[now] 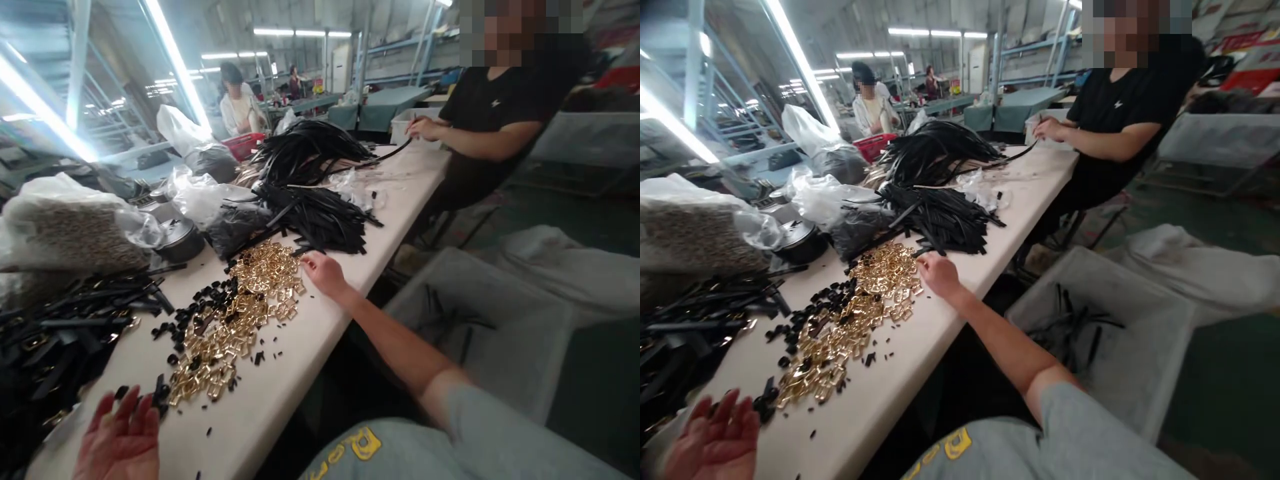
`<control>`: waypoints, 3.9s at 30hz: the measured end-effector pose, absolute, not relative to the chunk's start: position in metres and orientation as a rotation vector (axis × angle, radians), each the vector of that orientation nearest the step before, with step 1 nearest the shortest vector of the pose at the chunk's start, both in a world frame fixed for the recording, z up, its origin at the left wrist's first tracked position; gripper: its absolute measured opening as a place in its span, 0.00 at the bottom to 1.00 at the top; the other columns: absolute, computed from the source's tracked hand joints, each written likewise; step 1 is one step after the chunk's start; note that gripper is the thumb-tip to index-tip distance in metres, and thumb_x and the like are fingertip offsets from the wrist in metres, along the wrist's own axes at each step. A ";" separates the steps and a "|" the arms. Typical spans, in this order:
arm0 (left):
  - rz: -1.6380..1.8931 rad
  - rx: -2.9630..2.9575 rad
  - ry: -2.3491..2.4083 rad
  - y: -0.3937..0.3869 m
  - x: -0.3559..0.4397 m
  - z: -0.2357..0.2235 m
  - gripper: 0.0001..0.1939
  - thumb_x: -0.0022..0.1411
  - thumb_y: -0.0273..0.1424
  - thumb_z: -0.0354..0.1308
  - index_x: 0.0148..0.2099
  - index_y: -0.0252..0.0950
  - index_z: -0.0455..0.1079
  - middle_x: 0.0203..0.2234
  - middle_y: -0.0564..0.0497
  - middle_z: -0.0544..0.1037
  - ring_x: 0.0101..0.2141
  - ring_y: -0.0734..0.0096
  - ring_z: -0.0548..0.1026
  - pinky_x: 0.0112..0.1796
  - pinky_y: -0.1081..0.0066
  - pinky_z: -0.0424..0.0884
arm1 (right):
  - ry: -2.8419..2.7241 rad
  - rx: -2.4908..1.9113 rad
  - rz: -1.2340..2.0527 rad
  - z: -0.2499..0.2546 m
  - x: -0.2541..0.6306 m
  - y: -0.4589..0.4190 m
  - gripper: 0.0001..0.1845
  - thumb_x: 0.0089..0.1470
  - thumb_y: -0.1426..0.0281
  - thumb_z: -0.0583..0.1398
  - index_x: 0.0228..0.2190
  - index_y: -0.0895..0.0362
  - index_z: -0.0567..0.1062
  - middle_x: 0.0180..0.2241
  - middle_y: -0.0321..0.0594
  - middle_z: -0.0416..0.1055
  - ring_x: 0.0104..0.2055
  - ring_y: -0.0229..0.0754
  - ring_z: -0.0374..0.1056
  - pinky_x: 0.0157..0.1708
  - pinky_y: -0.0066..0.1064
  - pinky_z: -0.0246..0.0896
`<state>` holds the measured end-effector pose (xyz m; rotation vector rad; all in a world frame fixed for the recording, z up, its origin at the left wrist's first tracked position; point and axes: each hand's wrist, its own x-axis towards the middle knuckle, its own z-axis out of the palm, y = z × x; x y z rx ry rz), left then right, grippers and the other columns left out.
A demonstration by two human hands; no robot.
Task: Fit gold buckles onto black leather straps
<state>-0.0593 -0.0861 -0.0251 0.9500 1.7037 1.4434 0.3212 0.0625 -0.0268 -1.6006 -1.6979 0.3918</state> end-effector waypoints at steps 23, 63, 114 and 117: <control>1.339 0.921 1.229 -0.094 0.057 -0.022 0.19 0.60 0.44 0.65 0.52 0.47 0.73 0.34 0.51 0.83 0.28 0.70 0.80 0.28 0.73 0.75 | -1.282 -0.975 1.546 -0.026 0.314 -0.017 0.14 0.47 0.61 0.66 0.28 0.58 0.71 0.24 0.33 0.73 0.23 0.32 0.66 0.27 0.25 0.64; 0.825 0.945 1.223 -0.140 0.109 -0.020 0.16 0.54 0.40 0.68 0.39 0.35 0.73 0.23 0.53 0.77 0.20 0.76 0.72 0.23 0.76 0.67 | -1.020 -1.027 1.190 -0.034 0.305 -0.064 0.23 0.64 0.56 0.55 0.56 0.52 0.64 0.59 0.45 0.67 0.62 0.47 0.64 0.59 0.43 0.64; 1.048 1.773 1.400 -0.147 0.092 -0.022 0.07 0.61 0.33 0.64 0.42 0.43 0.80 0.42 0.49 0.79 0.44 0.64 0.77 0.49 0.63 0.72 | -2.161 -0.793 0.659 -0.043 0.287 -0.101 0.04 0.58 0.74 0.60 0.31 0.58 0.75 0.29 0.38 0.74 0.31 0.37 0.67 0.34 0.27 0.57; 1.133 1.732 1.426 -0.151 0.093 -0.016 0.03 0.57 0.31 0.67 0.35 0.45 0.80 0.40 0.49 0.78 0.44 0.62 0.75 0.49 0.62 0.72 | -2.134 -0.804 0.667 -0.044 0.288 -0.099 0.05 0.59 0.73 0.60 0.30 0.59 0.75 0.29 0.38 0.74 0.31 0.38 0.67 0.34 0.27 0.58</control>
